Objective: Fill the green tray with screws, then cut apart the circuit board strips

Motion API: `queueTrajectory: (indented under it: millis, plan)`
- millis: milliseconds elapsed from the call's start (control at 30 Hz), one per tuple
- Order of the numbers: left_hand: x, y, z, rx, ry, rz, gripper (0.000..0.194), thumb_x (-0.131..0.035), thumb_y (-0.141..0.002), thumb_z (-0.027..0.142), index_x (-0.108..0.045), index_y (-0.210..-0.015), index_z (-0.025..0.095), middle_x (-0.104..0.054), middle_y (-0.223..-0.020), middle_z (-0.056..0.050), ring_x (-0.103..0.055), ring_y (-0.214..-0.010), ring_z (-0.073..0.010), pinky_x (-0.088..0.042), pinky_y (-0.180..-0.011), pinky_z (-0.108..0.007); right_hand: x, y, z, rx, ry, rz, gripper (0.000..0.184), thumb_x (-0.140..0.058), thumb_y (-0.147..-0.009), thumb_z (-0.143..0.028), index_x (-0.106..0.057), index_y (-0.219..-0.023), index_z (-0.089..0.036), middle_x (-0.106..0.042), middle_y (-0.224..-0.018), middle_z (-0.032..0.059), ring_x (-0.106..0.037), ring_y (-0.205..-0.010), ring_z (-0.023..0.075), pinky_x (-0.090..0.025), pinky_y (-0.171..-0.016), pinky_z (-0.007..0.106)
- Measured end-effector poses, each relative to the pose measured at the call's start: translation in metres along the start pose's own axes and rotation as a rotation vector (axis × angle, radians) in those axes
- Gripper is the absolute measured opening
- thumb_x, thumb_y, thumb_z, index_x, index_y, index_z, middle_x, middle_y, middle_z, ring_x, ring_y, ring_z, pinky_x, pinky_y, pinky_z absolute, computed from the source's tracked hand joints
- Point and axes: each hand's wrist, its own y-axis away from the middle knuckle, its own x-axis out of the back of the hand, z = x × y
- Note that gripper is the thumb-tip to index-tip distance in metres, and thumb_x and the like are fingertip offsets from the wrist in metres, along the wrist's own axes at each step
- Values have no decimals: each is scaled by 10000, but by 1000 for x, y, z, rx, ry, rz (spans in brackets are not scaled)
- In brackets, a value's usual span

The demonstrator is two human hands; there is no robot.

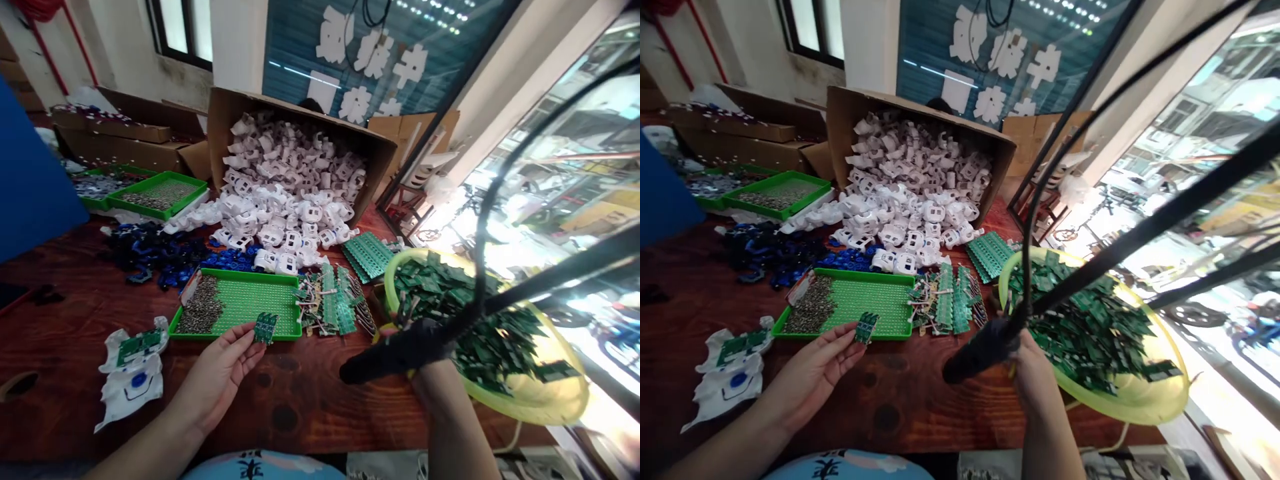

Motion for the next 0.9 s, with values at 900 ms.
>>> queueTrajectory:
  millis: [900]
  plan:
    - [-91,-121,-5,82,-203,-61,298,-424,-891,142,-630,-765,318,-674,-927,209,-462,-1166,-73,-515,-810,-111,-24,44,71,-25,12,-84,185,-501,-823,-329,-590,-887,-179,-561,-826,-6,-519,-788,165,-414,-747,244]
